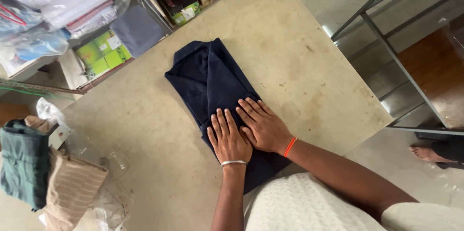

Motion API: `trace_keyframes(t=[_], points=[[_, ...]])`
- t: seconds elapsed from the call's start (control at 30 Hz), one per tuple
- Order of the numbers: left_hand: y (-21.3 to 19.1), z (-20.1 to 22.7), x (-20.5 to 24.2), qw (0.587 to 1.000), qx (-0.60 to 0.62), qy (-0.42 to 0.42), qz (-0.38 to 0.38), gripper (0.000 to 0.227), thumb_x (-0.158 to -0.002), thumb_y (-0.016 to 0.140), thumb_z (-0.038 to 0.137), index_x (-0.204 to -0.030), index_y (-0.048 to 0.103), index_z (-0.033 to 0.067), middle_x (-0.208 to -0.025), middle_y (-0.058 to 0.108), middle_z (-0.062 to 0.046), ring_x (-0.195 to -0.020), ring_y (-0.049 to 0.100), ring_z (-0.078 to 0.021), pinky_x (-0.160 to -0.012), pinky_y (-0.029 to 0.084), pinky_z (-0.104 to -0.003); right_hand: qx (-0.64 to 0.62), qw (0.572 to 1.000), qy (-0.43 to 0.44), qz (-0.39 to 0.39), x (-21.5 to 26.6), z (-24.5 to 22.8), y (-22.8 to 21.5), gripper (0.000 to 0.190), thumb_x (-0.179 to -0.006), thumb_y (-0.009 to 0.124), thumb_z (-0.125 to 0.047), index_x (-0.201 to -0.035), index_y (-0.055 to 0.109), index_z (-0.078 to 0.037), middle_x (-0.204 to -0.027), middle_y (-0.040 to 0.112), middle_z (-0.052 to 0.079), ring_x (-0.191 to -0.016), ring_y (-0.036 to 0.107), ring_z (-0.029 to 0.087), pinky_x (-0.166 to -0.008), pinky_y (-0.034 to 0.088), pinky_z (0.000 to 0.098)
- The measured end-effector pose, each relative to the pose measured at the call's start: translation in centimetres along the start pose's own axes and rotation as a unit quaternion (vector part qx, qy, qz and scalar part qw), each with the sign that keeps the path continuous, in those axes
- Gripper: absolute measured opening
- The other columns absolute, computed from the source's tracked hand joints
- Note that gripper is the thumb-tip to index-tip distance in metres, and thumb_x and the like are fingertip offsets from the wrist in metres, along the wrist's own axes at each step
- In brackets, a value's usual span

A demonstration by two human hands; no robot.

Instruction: The person folds a navy polo shirt on a table, pressing the folds flat by hand, then slides the folded shirt into a clear plastic bag and smooths the bag over it. They then lay out a pink polo shirt, spread it flat, and begin folding it in half.

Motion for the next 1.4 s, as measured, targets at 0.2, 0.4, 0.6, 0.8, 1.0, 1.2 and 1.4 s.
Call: trace_keyframes(t=[0.2,0.4,0.6,0.8,1.0,1.2,1.4], points=[[0.2,0.0,-0.1,1.000,-0.018,0.003,-0.002,0.068,-0.097,0.049,0.038,-0.156,0.038,0.0061,-0.165,0.034,-0.014,-0.154,0.026,-0.0316,-0.123,0.012,-0.056,-0.007,1.000,0.011,-0.016,-0.4,0.4,-0.1,0.059,-0.093,0.049,-0.025,-0.148,0.051,-0.004,-0.161,0.041,0.016,-0.151,0.035,0.031,-0.124,0.023,0.0485],[0.4,0.0,-0.6,0.997,-0.067,-0.016,-0.035,0.069,-0.096,0.049,0.043,-0.156,0.035,0.0131,-0.165,0.029,-0.008,-0.152,0.022,-0.0270,-0.110,0.002,-0.078,-0.014,1.000,0.014,-0.021,-0.7,0.5,-0.2,0.060,-0.092,0.049,-0.025,-0.149,0.050,-0.004,-0.161,0.041,0.016,-0.151,0.035,0.030,-0.124,0.024,0.0487],[1.1,-0.3,-0.4,0.997,-0.062,-0.007,-0.048,0.070,-0.096,0.047,0.041,-0.159,0.032,0.0132,-0.167,0.024,-0.009,-0.154,0.019,-0.0293,-0.112,0.003,-0.077,-0.002,1.000,0.005,-0.006,-0.3,0.5,0.1,0.059,-0.095,0.049,-0.027,-0.150,0.049,-0.005,-0.161,0.041,0.015,-0.151,0.035,0.030,-0.124,0.024,0.0493],[-2.2,-1.3,0.0,0.999,0.046,0.010,-0.020,0.077,-0.097,0.053,0.046,-0.157,0.030,0.0033,-0.165,0.028,-0.017,-0.154,0.017,-0.0363,-0.119,0.003,-0.065,-0.031,0.997,-0.009,0.064,1.2,0.0,-3.0,0.063,-0.096,0.057,-0.025,-0.153,0.042,-0.002,-0.163,0.033,0.022,-0.150,0.032,0.038,-0.121,0.026,0.0512],[-6.6,-1.5,5.4,0.996,0.068,0.017,0.054,0.075,-0.099,0.055,0.039,-0.157,0.032,-0.0027,-0.165,0.030,-0.024,-0.156,0.020,-0.0415,-0.124,0.006,-0.059,-0.143,0.989,0.029,0.004,6.9,0.7,-5.9,0.068,-0.097,0.063,-0.024,-0.156,0.037,-0.002,-0.157,0.044,0.018,-0.140,0.045,0.033,-0.115,0.038,0.0462],[-4.7,-2.0,9.0,0.998,0.060,0.017,-0.012,0.081,-0.092,0.059,0.045,-0.153,0.033,-0.0010,-0.162,0.029,-0.024,-0.153,0.022,-0.0411,-0.121,0.011,-0.058,-0.123,0.987,-0.022,-0.098,11.1,1.2,-3.8,0.049,-0.094,0.069,-0.033,-0.132,0.064,-0.003,-0.148,0.058,0.012,-0.136,0.053,0.029,-0.110,0.041,0.0442],[-0.2,-3.4,9.9,1.000,0.000,0.014,-0.019,0.086,-0.089,0.057,0.054,-0.155,0.033,0.0037,-0.163,0.026,-0.025,-0.151,0.022,-0.0427,-0.120,0.016,-0.056,-0.136,0.985,-0.041,-0.100,11.1,1.1,-4.8,0.048,-0.091,0.073,-0.031,-0.129,0.068,-0.003,-0.150,0.056,0.014,-0.140,0.050,0.030,-0.112,0.041,0.0451]])
Point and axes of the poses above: each hand's wrist, its own x-axis away from the middle knuckle, its own y-axis out of the palm, z = x × y, the point moved 8 cm from there along -x, towards the middle knuckle
